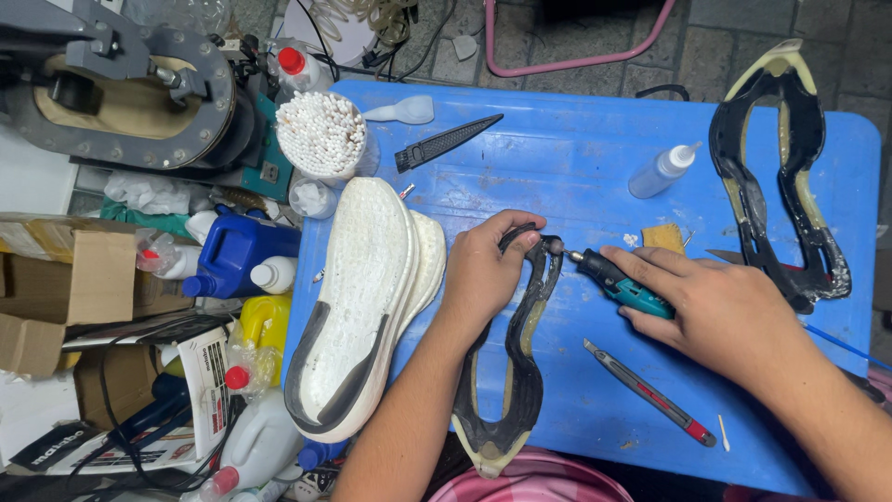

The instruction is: The person uses a rotary tool to grind the edges of a black shoe sole component on a blue workbench. They then use a sanding block to manually smooth the tool bit and the sole surface. The person handles the tool and sole components directly without visible gloves.

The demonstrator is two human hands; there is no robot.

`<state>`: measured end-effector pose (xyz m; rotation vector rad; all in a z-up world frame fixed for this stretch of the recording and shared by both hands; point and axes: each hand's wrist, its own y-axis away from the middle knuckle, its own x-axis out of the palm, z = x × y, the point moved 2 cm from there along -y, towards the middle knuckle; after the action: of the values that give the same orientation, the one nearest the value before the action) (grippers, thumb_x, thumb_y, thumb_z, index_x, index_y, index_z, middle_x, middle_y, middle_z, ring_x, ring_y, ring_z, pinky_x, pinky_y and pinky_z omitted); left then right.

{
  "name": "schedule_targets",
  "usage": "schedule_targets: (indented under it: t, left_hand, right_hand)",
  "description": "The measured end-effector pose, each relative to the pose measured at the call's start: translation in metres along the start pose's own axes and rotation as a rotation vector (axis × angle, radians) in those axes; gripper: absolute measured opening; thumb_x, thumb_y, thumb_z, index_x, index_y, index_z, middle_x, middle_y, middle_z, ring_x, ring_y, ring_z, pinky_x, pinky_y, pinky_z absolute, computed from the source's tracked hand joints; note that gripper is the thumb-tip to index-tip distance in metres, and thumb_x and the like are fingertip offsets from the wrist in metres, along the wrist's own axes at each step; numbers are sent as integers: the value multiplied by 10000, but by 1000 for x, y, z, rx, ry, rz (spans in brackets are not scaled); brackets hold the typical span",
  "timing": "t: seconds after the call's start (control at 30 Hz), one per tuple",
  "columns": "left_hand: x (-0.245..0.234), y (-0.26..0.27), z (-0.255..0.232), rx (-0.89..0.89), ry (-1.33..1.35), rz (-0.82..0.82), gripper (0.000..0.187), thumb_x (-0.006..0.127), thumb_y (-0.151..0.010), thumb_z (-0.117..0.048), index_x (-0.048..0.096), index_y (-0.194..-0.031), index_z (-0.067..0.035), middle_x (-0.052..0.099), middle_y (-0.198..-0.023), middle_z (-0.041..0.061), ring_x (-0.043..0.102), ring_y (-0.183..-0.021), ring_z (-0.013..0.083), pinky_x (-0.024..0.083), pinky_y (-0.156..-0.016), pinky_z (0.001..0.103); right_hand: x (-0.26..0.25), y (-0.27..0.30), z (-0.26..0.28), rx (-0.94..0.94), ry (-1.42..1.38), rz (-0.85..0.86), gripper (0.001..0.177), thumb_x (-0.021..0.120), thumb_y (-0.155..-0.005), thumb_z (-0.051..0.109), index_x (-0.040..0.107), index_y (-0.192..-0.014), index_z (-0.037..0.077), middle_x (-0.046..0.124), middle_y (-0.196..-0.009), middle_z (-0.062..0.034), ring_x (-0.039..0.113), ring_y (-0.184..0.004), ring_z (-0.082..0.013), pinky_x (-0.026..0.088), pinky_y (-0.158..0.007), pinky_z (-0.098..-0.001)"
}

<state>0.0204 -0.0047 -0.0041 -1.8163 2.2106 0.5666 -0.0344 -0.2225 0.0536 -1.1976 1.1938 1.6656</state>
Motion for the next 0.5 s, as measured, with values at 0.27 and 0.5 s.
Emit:
schedule_targets:
  t: [0.27,0.5]
  left_hand:
    - [-2,0,-3,-12,7,16,182,709,-917,-167,765,-1084,-123,781,-820,63,707,-627,175,524,-615,320]
    - [-4,9,-18,443,-211,-253,316,708,-863,-102,700,-1178,-72,708,-1155,116,678,-1029,316,529,-877,408]
  right_hand:
    - [0,0,4,-18,-55,-47,734,762,-753,493,568,-1449,362,706,-1250,-1,732,-903,-283,604,-681,-395]
    - [-4,17,-10,-4,-526,-24,763,838,-725,400,590,-1427,233,732,-1203,-94,719,-1029,-317,556,-852,-385]
